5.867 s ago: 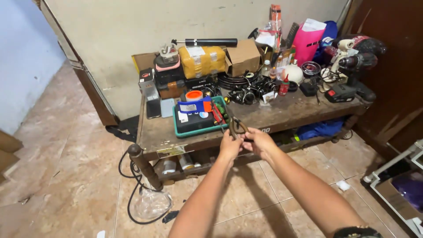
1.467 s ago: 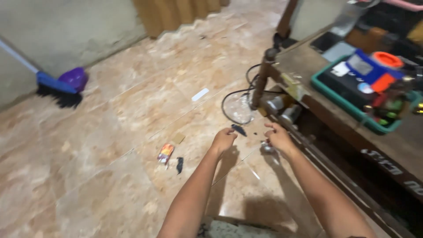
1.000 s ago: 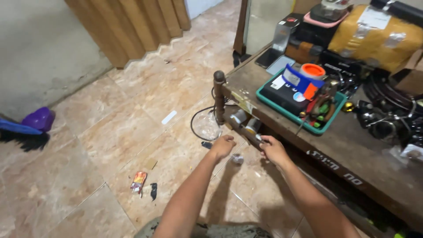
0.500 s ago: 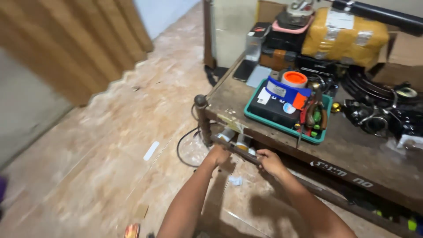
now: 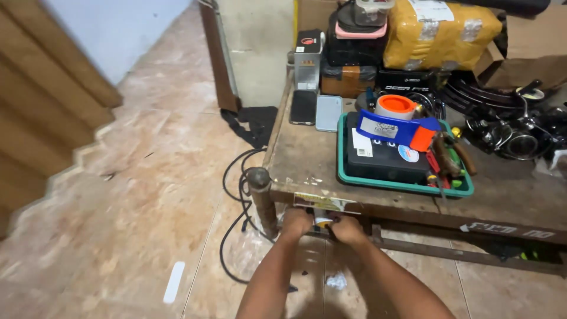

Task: The person is organizing tools and supplies on a workbench, including putting items into a small green bin.

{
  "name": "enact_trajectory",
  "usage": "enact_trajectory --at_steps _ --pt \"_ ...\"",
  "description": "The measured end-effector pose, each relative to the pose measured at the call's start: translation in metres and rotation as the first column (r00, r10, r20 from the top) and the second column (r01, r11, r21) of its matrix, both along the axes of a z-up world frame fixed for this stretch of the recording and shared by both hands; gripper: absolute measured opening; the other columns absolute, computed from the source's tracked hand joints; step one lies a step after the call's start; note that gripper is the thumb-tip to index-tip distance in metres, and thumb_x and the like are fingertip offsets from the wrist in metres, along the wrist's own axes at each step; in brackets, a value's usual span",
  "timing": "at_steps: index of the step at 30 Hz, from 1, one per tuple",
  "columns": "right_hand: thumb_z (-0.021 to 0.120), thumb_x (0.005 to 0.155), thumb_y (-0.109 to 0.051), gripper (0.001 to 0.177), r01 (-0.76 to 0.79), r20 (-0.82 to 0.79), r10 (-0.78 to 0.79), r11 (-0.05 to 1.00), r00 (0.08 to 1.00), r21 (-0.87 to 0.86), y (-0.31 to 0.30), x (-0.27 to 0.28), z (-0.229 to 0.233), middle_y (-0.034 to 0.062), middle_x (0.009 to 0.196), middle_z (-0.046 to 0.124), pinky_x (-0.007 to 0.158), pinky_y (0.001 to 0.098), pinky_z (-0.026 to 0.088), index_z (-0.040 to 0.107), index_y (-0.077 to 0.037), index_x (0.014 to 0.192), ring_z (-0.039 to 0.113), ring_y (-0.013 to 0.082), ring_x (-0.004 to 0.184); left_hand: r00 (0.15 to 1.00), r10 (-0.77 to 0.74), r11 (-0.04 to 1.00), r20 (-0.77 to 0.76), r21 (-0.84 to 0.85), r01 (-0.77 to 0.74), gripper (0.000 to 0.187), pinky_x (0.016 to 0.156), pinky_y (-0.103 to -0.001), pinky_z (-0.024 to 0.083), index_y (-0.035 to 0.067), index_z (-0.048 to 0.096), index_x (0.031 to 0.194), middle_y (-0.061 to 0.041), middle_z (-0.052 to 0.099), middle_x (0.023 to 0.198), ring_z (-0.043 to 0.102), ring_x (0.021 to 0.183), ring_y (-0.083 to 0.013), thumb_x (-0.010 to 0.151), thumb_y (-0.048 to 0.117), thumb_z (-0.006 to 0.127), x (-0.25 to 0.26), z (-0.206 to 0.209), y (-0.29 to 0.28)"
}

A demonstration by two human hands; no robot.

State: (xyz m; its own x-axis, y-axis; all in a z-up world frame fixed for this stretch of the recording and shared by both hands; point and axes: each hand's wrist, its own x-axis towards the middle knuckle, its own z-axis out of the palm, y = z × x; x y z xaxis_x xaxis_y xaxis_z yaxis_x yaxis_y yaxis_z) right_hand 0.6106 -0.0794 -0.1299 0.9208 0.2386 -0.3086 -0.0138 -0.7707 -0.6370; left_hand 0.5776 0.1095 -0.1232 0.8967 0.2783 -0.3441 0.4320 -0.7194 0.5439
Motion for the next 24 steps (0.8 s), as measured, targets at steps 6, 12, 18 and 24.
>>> enact_trajectory --at_steps 6,12,18,24 --pt "0.066 0.087 -0.048 0.060 -0.153 0.143 0.177 0.975 0.974 -0.160 0.006 0.032 -0.084 0.0183 0.136 0.063 0.101 0.0436 0.049 0.063 -0.013 0.136 0.060 0.0379 0.123 0.997 0.077 0.996 0.021 -0.043 -0.076 0.043 0.106 -0.042 0.045 0.002 0.072 0.116 -0.024 0.062 0.129 0.057 0.125 -0.0372 0.087 0.032 0.062 0.026 -0.058 0.017" --pt "0.074 0.079 -0.055 0.072 -0.040 -0.103 0.001 0.926 0.995 -0.375 0.046 0.003 0.013 0.0111 0.149 0.052 0.109 0.0441 0.044 0.058 -0.021 0.141 0.051 0.0322 0.137 0.992 0.083 0.987 0.099 -0.146 -0.068 0.042 0.103 -0.041 0.046 0.002 0.072 0.115 -0.022 0.063 0.127 0.058 0.122 -0.0350 0.086 0.032 0.063 0.040 -0.088 0.023" --pt "0.066 0.087 -0.049 0.059 -0.026 -0.096 -0.013 0.918 0.995 -0.396 0.043 0.022 -0.010 0.0099 0.145 0.060 0.108 0.0453 0.046 0.061 -0.023 0.140 0.057 0.0298 0.134 0.985 0.066 0.978 0.161 -0.205 -0.032 0.041 0.100 -0.039 0.047 0.002 0.071 0.114 -0.019 0.064 0.124 0.059 0.118 -0.0327 0.086 0.031 0.065 0.030 -0.064 0.024" --pt "0.061 0.088 -0.038 0.046 -0.148 -0.105 0.133 0.978 0.985 -0.146 0.043 0.041 -0.032 0.0113 0.125 0.073 0.096 0.0431 0.056 0.072 -0.012 0.123 0.069 0.0280 0.115 0.967 0.071 0.969 0.244 -0.245 -0.009 0.040 0.097 -0.038 0.047 0.002 0.071 0.113 -0.017 0.065 0.121 0.060 0.115 -0.0304 0.086 0.031 0.066 0.018 -0.048 0.050"
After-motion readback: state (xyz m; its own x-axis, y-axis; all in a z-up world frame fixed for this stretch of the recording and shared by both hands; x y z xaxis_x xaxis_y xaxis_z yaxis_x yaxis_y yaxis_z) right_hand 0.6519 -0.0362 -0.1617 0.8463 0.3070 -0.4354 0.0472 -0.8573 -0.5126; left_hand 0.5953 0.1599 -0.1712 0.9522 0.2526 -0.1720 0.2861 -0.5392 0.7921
